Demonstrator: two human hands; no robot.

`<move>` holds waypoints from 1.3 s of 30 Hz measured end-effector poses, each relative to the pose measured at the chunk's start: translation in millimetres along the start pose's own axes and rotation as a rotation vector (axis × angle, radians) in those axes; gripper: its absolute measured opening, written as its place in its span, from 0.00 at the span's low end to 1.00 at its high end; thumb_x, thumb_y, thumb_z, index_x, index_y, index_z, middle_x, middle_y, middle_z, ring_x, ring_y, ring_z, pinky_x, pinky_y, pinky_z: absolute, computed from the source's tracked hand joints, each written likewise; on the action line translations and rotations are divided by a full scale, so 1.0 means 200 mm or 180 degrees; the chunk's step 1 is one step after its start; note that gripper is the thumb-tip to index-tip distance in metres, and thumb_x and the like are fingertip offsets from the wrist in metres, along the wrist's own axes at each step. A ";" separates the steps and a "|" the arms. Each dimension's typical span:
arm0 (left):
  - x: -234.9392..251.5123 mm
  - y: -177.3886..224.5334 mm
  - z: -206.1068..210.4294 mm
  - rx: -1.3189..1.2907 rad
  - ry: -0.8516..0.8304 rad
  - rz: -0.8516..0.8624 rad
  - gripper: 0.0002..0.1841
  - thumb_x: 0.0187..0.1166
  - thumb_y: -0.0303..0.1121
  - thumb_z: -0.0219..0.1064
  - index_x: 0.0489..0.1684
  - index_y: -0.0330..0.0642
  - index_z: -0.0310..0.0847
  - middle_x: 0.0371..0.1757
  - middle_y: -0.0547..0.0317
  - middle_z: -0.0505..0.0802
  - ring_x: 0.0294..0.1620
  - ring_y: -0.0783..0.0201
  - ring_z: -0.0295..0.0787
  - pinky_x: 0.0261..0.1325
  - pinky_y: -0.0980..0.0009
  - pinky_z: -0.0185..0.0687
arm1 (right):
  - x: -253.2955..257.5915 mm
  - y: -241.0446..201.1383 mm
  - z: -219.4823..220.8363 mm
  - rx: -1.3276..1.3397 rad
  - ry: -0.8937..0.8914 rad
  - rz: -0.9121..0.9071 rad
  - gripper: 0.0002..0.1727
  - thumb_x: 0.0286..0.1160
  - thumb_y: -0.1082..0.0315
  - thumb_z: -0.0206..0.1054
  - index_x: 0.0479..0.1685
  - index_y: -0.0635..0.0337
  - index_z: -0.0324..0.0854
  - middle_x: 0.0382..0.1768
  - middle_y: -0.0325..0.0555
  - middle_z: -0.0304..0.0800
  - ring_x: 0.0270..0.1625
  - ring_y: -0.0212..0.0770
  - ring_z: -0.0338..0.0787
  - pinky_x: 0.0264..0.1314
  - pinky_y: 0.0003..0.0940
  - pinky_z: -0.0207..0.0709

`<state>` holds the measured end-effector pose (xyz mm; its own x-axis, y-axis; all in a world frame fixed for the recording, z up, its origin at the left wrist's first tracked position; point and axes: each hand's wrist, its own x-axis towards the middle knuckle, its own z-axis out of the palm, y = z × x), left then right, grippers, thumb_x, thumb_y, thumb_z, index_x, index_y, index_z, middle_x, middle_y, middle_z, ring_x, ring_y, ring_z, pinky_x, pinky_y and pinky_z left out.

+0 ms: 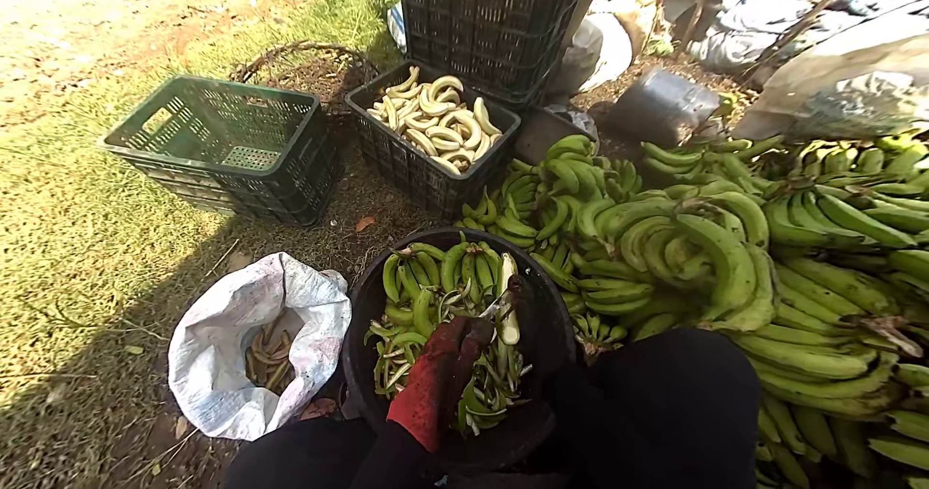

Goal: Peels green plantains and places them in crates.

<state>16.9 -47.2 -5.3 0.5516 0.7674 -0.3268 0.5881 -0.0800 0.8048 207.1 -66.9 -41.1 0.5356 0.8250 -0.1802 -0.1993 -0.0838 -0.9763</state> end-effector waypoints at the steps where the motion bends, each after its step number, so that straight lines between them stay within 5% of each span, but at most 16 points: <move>1: -0.02 0.01 0.02 -0.0042 -0.0046 0.0019 0.26 0.89 0.59 0.52 0.72 0.55 0.81 0.62 0.57 0.90 0.59 0.62 0.90 0.63 0.54 0.88 | 0.04 0.00 0.00 -0.0182 0.0156 -0.0235 0.29 0.93 0.57 0.48 0.86 0.65 0.62 0.71 0.56 0.80 0.66 0.39 0.85 0.68 0.36 0.81; 4: -0.03 -0.01 0.06 0.0006 0.0115 -0.0016 0.26 0.89 0.58 0.52 0.73 0.54 0.81 0.62 0.57 0.91 0.60 0.62 0.90 0.64 0.55 0.88 | 0.09 -0.02 0.02 -0.0278 0.0273 -0.0367 0.32 0.93 0.55 0.45 0.90 0.63 0.56 0.76 0.56 0.76 0.71 0.38 0.83 0.73 0.35 0.79; 7: 0.04 -0.03 0.01 0.0566 0.0440 -0.0079 0.26 0.87 0.54 0.57 0.78 0.52 0.79 0.66 0.50 0.90 0.68 0.54 0.86 0.74 0.50 0.79 | -0.01 -0.02 0.07 0.0525 -0.0328 0.0012 0.24 0.94 0.61 0.43 0.81 0.60 0.68 0.60 0.46 0.85 0.54 0.30 0.86 0.58 0.28 0.82; 9: 0.13 -0.04 -0.06 0.1160 0.0802 -0.0236 0.26 0.83 0.52 0.62 0.77 0.54 0.80 0.64 0.44 0.90 0.65 0.45 0.88 0.69 0.43 0.81 | -0.06 0.11 0.05 0.1068 -0.1195 0.0965 0.24 0.96 0.54 0.39 0.69 0.59 0.73 0.44 0.48 0.90 0.39 0.39 0.91 0.38 0.34 0.87; 13: 0.21 -0.09 -0.15 0.1143 0.1183 -0.0265 0.26 0.84 0.53 0.60 0.76 0.52 0.81 0.62 0.44 0.90 0.63 0.45 0.88 0.67 0.43 0.82 | -0.12 0.18 -0.03 0.0370 -0.1928 0.1688 0.27 0.91 0.51 0.45 0.83 0.53 0.62 0.49 0.49 0.88 0.44 0.42 0.91 0.44 0.38 0.87; 15: 0.17 -0.07 -0.11 0.0967 0.1024 -0.0060 0.26 0.86 0.53 0.58 0.75 0.51 0.81 0.63 0.48 0.91 0.66 0.49 0.88 0.72 0.47 0.80 | -0.08 0.20 -0.06 0.0438 -0.1450 0.1347 0.27 0.93 0.51 0.42 0.79 0.58 0.66 0.51 0.52 0.90 0.45 0.44 0.92 0.44 0.40 0.88; 18: 0.07 -0.01 0.00 0.0821 0.0546 0.0137 0.26 0.86 0.51 0.59 0.77 0.49 0.80 0.64 0.48 0.90 0.68 0.50 0.86 0.75 0.48 0.78 | -0.02 0.03 0.01 0.0381 -0.0273 0.0620 0.25 0.96 0.57 0.40 0.79 0.62 0.66 0.54 0.48 0.85 0.48 0.32 0.87 0.52 0.30 0.84; 21: 0.01 0.04 0.06 0.0882 0.0366 0.0100 0.26 0.84 0.52 0.61 0.77 0.53 0.79 0.63 0.48 0.90 0.65 0.49 0.88 0.70 0.47 0.81 | 0.11 -0.03 0.09 0.0630 0.0937 0.0327 0.25 0.95 0.54 0.48 0.78 0.62 0.67 0.51 0.54 0.86 0.45 0.40 0.90 0.46 0.40 0.88; 22: 0.01 0.05 0.07 0.0880 0.0428 0.0077 0.26 0.84 0.52 0.62 0.77 0.52 0.79 0.62 0.47 0.90 0.64 0.48 0.88 0.69 0.46 0.82 | 0.13 -0.04 0.11 0.0463 0.1270 0.0280 0.26 0.94 0.52 0.49 0.79 0.61 0.68 0.55 0.54 0.86 0.49 0.41 0.89 0.52 0.41 0.86; 27: 0.02 0.04 0.06 0.0789 0.0602 -0.0118 0.26 0.85 0.50 0.60 0.78 0.49 0.78 0.64 0.47 0.90 0.67 0.49 0.86 0.73 0.48 0.79 | 0.15 -0.09 0.17 -0.0127 0.1888 0.0125 0.27 0.93 0.51 0.49 0.75 0.65 0.70 0.58 0.58 0.84 0.56 0.43 0.86 0.62 0.44 0.81; 31: 0.11 0.00 0.01 0.0789 0.0462 -0.0283 0.25 0.91 0.49 0.53 0.79 0.48 0.77 0.67 0.47 0.89 0.71 0.50 0.84 0.77 0.48 0.76 | 0.05 -0.06 0.17 -0.0420 0.0885 0.0365 0.28 0.96 0.53 0.43 0.78 0.65 0.69 0.61 0.57 0.84 0.58 0.39 0.86 0.63 0.38 0.80; 34: 0.20 -0.09 -0.06 0.1004 0.0534 -0.0120 0.24 0.91 0.50 0.49 0.76 0.52 0.80 0.67 0.50 0.90 0.70 0.50 0.85 0.76 0.47 0.77 | -0.01 0.02 0.05 -0.0810 -0.1007 0.0634 0.29 0.96 0.54 0.38 0.84 0.63 0.66 0.72 0.53 0.80 0.71 0.33 0.81 0.77 0.33 0.72; 37: 0.28 -0.17 -0.10 0.1271 0.0580 -0.0109 0.24 0.90 0.53 0.48 0.73 0.57 0.82 0.64 0.54 0.91 0.68 0.52 0.87 0.72 0.47 0.80 | -0.06 -0.01 -0.04 -0.1250 -0.2437 0.1135 0.25 0.93 0.52 0.46 0.73 0.58 0.76 0.57 0.41 0.87 0.56 0.26 0.85 0.65 0.28 0.79; 39: 0.29 -0.18 -0.09 0.1189 0.0597 -0.0142 0.26 0.91 0.56 0.46 0.73 0.56 0.83 0.65 0.54 0.91 0.70 0.54 0.86 0.75 0.48 0.78 | -0.09 0.01 -0.06 -0.1001 -0.2450 0.1438 0.25 0.91 0.51 0.51 0.74 0.58 0.72 0.53 0.43 0.88 0.52 0.31 0.88 0.59 0.31 0.82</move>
<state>16.7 10.9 -44.6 0.4238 0.8751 -0.2337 0.8021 -0.2427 0.5456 207.7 -88.1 -40.6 -0.2491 0.8104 -0.5303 0.0348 -0.5397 -0.8411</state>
